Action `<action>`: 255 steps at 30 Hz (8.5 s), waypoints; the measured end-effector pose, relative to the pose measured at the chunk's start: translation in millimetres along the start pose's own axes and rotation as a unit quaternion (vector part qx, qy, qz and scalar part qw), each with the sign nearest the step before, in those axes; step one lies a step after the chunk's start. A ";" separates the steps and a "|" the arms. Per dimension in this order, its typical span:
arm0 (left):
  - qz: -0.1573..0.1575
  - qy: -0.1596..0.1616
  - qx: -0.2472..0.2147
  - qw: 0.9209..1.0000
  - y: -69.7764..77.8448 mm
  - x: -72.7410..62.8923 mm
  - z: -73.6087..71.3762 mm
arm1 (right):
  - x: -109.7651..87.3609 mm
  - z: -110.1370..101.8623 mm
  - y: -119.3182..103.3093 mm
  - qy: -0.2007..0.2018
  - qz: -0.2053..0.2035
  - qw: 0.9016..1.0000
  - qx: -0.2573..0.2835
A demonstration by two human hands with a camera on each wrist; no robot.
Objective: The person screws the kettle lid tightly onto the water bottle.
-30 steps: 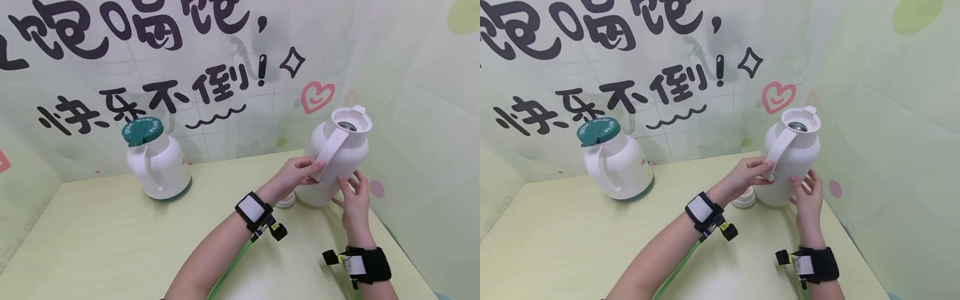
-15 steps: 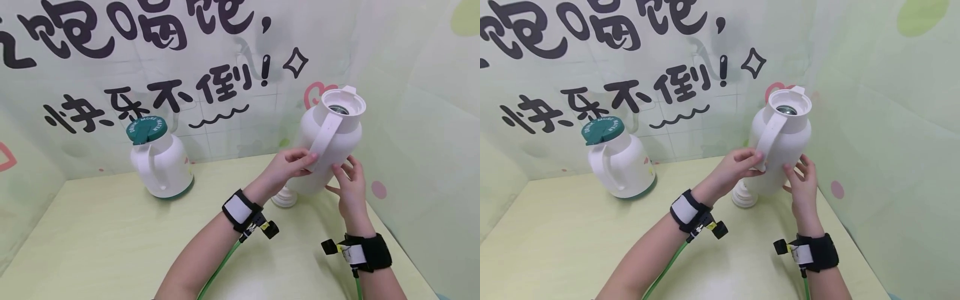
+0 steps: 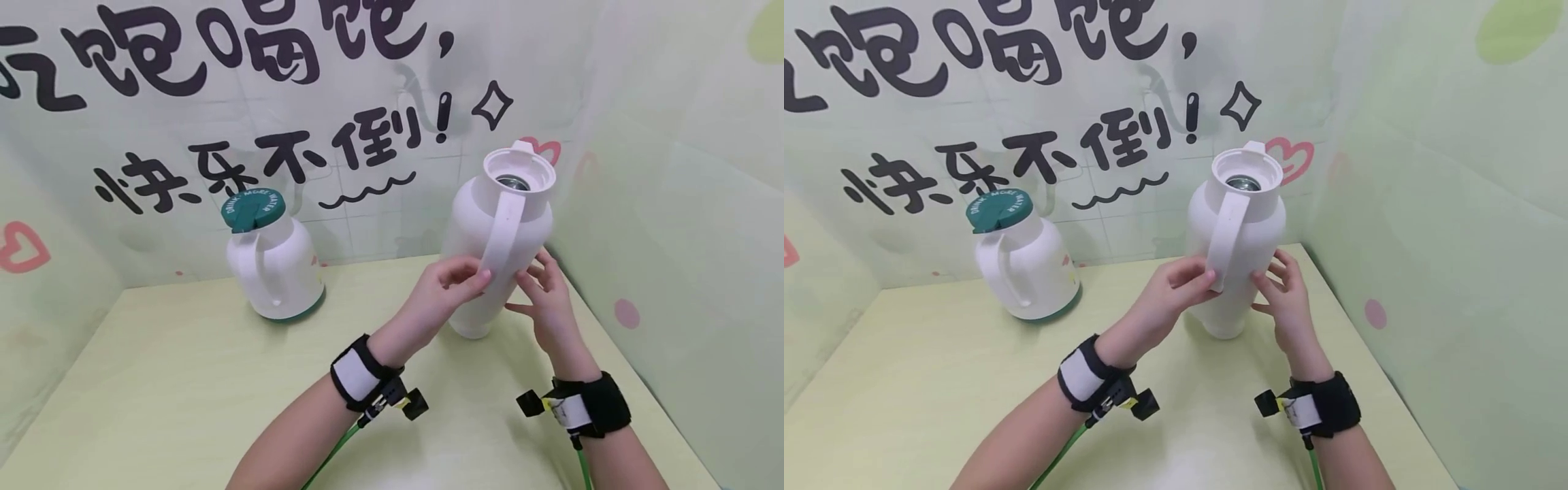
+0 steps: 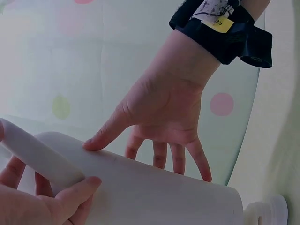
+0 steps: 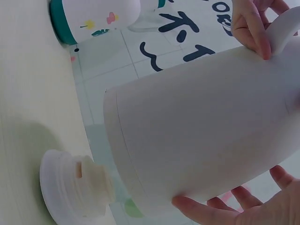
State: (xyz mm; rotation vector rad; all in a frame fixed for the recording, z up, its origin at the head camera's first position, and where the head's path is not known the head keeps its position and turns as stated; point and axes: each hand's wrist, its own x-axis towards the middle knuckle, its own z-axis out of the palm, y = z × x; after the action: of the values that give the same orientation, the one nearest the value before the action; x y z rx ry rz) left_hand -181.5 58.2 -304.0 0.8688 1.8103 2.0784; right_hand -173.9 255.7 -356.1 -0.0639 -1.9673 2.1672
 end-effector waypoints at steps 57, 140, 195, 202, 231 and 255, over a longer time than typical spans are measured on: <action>0.029 0.134 -0.012 0.990 -26.0 -157.9 -20.1 | -47.4 76.7 64.7 -0.218 0.059 0.974 -0.004; -0.065 0.120 0.223 0.965 -4.3 -155.4 -22.2 | -7.3 36.3 16.9 -0.232 -0.060 0.931 -0.275; -0.069 0.138 0.172 0.973 -12.3 -154.8 -14.4 | 59.5 37.7 76.9 -0.333 -0.035 0.746 -0.575; -0.069 0.142 0.171 0.973 -11.8 -154.5 -14.9 | 59.2 37.1 80.7 -0.333 -0.059 0.725 -0.600; -0.061 0.148 0.185 0.970 -11.2 -155.0 -13.9 | 57.4 38.4 76.5 -0.330 -0.069 0.703 -0.627; -0.065 0.148 0.188 0.969 -11.8 -156.4 -14.5 | 45.2 41.0 43.4 -0.273 -0.107 0.743 -0.601</action>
State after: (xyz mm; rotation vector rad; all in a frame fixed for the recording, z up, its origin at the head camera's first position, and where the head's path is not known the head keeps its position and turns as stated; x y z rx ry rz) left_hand -68.5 -37.3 -358.2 0.5164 2.4010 1.8943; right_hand -230.8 220.4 -389.5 0.6191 -3.1244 0.4496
